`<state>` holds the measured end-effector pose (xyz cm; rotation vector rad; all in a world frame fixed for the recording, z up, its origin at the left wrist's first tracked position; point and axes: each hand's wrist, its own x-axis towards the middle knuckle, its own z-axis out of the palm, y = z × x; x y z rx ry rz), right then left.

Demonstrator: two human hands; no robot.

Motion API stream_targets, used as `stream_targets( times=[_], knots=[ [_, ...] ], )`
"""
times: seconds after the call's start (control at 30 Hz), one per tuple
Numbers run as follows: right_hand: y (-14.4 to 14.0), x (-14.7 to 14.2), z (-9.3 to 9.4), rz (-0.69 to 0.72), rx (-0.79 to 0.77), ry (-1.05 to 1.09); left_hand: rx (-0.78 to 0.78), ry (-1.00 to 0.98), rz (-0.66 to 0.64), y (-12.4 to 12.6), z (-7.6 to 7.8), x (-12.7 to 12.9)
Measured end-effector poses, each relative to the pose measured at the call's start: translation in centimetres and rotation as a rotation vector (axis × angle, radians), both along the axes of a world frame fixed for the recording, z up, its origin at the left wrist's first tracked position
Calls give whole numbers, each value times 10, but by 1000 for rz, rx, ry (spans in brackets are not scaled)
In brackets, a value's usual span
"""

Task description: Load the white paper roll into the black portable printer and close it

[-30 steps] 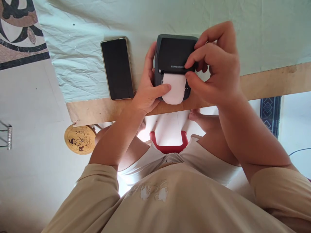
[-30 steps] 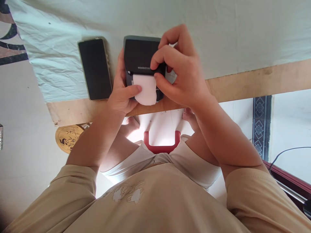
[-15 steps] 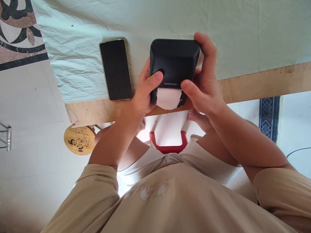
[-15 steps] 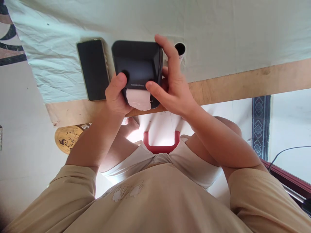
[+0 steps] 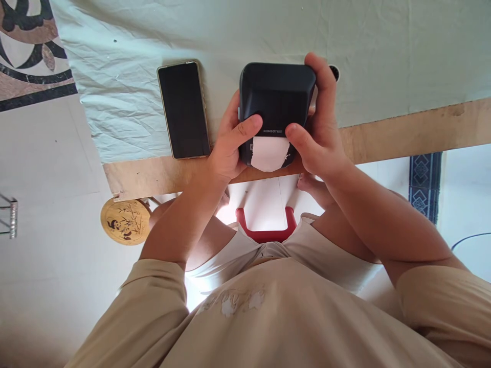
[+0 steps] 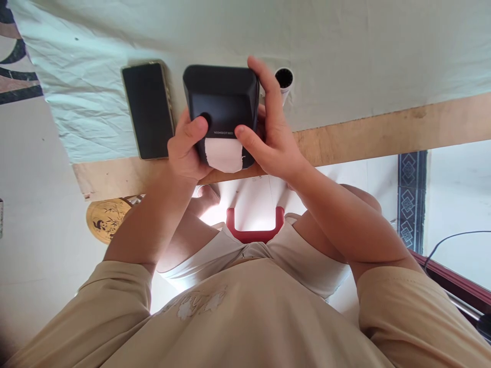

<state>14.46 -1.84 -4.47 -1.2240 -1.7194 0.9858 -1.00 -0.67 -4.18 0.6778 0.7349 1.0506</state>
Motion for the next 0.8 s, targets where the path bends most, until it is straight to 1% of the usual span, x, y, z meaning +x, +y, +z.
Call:
stream_targets(
  times=[0.17, 0.23, 0.3, 0.4, 0.47, 0.57, 0.67, 0.8],
  knots=[
    [-1, 0, 1, -21, 4, -67, -1, -39, 16, 0, 8, 4],
    [-3, 0, 3, -29, 25, -87, -6, -50, 23, 2, 9, 5],
    [-5, 1, 6, -53, 85, -120, -4, -57, 62, 5, 7, 5],
    [-8, 2, 11, -91, 198, -187, -18, -109, 104, 10, -2, 3],
    [-9, 3, 13, -102, 236, -199, -44, -167, 78, 10, -6, 2],
    [-9, 5, 14, -113, 199, -179, -51, -203, 32, 10, -9, 3],
    [-8, 6, 13, -130, 169, -151, -59, -172, 11, 9, -9, 4],
    [-6, 6, 10, -117, 248, -146, -94, -123, 14, 9, -7, 3]
  ],
)
